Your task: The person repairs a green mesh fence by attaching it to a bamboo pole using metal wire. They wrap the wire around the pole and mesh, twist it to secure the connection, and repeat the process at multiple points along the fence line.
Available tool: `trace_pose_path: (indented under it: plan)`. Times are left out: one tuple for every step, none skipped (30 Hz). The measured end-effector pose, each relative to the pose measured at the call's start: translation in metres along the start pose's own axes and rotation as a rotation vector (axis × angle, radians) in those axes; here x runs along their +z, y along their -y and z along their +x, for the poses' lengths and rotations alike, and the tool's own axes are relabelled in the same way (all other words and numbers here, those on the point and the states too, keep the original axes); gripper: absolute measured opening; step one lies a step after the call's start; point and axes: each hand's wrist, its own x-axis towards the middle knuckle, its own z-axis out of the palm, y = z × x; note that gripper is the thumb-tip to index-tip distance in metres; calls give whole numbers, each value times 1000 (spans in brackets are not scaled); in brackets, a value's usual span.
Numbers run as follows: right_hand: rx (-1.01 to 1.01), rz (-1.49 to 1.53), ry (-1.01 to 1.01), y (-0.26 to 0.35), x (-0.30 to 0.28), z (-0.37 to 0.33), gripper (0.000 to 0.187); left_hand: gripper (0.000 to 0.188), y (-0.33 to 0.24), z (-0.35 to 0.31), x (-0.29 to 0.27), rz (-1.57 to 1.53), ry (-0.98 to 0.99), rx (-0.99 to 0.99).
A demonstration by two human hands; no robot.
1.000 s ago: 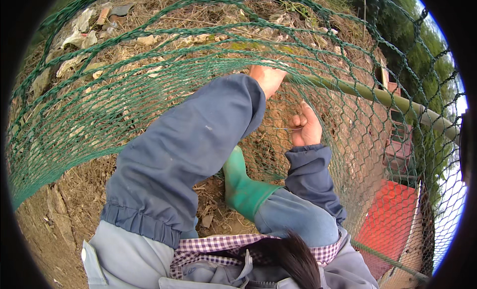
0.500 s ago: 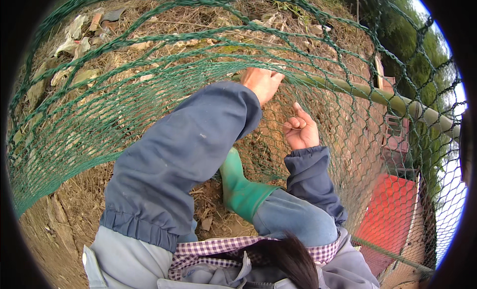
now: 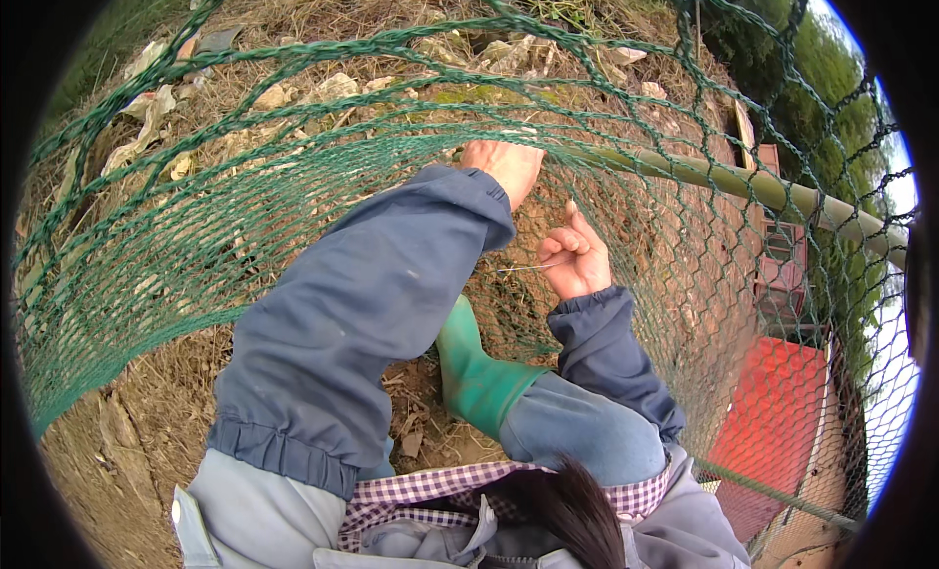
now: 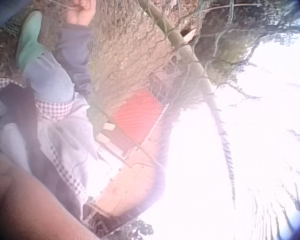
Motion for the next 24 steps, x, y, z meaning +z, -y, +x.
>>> trace_pose_path:
  plan:
    - [-5,12,-9,0,0,0,12,27,0,2,-1,17,-66,15]
    - [-29,24,-27,0,0,0,12,26,1,3,-1,19,-60,9]
    - [-29,-9,-20,0,0,0,13,25,2,5,0,27,-36,-10]
    - [-48,-40,-22,0,0,0,14,22,2,8,0,-85,-73,-55]
    - [-55,-68,-20,-1,0,0,15,21,2,10,1,-102,-106,-21]
    - [-76,-83,-12,-1,0,0,15,20,2,12,1,-118,-139,14]
    - [-84,-96,-2,-1,0,0,15,20,1,13,0,-135,-135,25]
    - [-91,-108,7,-1,0,-1,15,18,-1,13,-1,-118,-135,31]
    - [-91,-109,26,-1,0,-1,14,18,-4,12,-3,-207,-138,11]
    - [-90,-115,45,-1,1,-1,13,19,-6,10,-6,-300,-128,-24]
    - [-102,-118,20,-1,1,-1,13,19,-9,8,-10,-475,-56,-127]
    - [-92,-140,49,0,1,-1,12,20,-11,6,-14,-539,-20,-172]
    - [-96,-159,34,0,2,-1,12,19,-12,4,-19,-682,78,-287]
    - [-93,-178,22,0,3,-1,12,19,-13,2,-24,-825,159,-387]
    - [-86,-179,-8,1,4,0,12,20,-14,1,-29,-805,216,-398]
    - [-73,-180,-36,1,5,0,12,21,-13,1,-34,-787,256,-394]
    - [-55,-181,-24,1,7,1,12,22,-13,0,-37,-767,295,-390]
    - [-47,-186,-58,1,9,2,13,26,-11,0,-40,-766,389,-485]
    - [-36,-191,-50,1,11,2,14,26,-11,-1,-41,-769,405,-517]
    - [-29,-193,-109,0,12,2,15,26,-11,-1,-41,-772,422,-549]
    - [-7,-210,-58,-1,14,2,16,27,-10,-2,-40,-776,438,-581]
    - [10,-222,-73,-3,17,2,18,27,-10,-3,-38,-806,427,-539]
    - [22,-238,-100,-5,19,1,20,26,-10,-4,-36,-836,417,-496]
    - [23,-262,-81,-6,21,-1,20,26,-9,-5,-34,-852,412,-450]
